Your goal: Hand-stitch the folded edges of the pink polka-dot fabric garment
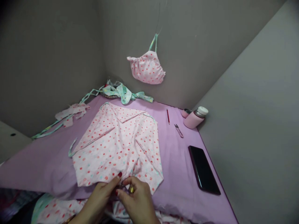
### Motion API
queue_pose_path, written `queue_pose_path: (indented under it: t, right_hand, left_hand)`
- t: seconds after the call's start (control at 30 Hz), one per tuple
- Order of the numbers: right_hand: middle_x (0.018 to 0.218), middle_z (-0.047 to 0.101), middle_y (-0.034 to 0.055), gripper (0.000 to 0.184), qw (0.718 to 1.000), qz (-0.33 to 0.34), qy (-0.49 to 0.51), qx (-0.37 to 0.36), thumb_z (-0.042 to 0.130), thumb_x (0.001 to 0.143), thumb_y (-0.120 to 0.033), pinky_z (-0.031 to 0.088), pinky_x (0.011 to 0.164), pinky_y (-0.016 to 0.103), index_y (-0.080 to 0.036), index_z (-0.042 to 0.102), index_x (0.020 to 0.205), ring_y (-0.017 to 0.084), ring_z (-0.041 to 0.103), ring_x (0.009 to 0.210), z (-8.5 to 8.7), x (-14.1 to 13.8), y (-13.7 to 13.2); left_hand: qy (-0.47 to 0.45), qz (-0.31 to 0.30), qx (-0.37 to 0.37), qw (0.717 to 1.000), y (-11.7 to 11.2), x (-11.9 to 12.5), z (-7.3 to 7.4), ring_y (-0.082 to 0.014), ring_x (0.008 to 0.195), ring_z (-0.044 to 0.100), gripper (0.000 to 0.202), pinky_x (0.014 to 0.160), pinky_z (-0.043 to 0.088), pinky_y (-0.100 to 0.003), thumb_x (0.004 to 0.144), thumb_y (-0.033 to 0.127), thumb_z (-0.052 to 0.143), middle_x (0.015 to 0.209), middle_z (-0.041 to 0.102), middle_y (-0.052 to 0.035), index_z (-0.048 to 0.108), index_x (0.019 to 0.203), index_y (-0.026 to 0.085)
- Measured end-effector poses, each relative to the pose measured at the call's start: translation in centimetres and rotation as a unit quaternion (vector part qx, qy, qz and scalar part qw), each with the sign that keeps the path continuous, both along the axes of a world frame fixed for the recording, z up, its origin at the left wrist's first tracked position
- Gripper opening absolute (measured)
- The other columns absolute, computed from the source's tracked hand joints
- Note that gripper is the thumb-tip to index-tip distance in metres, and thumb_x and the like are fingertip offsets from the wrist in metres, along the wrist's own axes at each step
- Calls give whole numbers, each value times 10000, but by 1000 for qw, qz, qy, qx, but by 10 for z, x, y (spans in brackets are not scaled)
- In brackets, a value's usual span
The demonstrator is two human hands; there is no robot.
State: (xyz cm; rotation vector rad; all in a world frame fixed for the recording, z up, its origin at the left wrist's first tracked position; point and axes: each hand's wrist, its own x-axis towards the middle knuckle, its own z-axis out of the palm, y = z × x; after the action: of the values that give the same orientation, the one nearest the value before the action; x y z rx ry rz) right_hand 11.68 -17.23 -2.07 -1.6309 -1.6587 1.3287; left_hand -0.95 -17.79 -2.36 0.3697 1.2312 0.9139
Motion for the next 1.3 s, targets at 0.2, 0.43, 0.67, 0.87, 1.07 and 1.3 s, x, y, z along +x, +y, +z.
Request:
queue_pose_path:
  t: [0.2, 0.43, 0.67, 0.87, 1.07, 1.3]
  right_hand:
    - [563, 502, -5, 186, 999, 24, 37, 21, 520, 735, -255, 295, 530, 189, -125, 602, 631, 98, 398, 549, -3, -1, 2]
    - [592, 522, -10, 157, 1000, 10, 3, 5, 565, 706, -267, 289, 505, 188, -134, 631, 756, 95, 392, 524, 1, 2, 1]
    - [582, 536, -4, 137, 996, 42, -40, 64, 495, 738, -201, 299, 540, 194, -146, 593, 658, 108, 447, 556, -1, -5, 1]
    - [561, 389, -48, 63, 996, 30, 72, -33, 515, 722, -215, 244, 467, 179, -154, 504, 731, 80, 320, 510, -3, 8, -5]
    - [567, 419, -43, 264, 1000, 28, 10, 7, 544, 754, -259, 252, 489, 193, -169, 598, 996, 92, 333, 513, -3, 13, -10]
    - [624, 559, 3, 152, 998, 53, 28, -8, 551, 700, -232, 317, 548, 195, -144, 658, 763, 107, 433, 567, -9, -4, -12]
  left_hand:
    - [16, -5, 26, 1000, 0, -2, -4, -143, 580, 439, 466, 586, 366, -257, 550, 558, 684, 560, 525, -10, 607, 568, 98]
    - [21, -18, 12, 1000, -1, 0, -4, -131, 529, 421, 482, 523, 336, -248, 549, 590, 666, 509, 495, 8, 576, 519, 117]
    - [14, -10, 28, 999, -1, 1, -6, -141, 570, 436, 441, 569, 350, -256, 607, 542, 646, 541, 503, -2, 589, 585, 105]
    - [36, -2, 9, 999, -1, 0, -5, -110, 494, 368, 455, 513, 326, -243, 574, 564, 658, 471, 425, 39, 517, 483, 141]
    - [-3, -13, 11, 1000, -2, 0, -2, -150, 541, 478, 440, 578, 383, -271, 612, 556, 641, 525, 531, -2, 586, 580, 121]
    - [59, -17, 6, 998, -2, 2, -4, -80, 431, 296, 495, 427, 200, -221, 567, 611, 613, 437, 368, 46, 466, 453, 152]
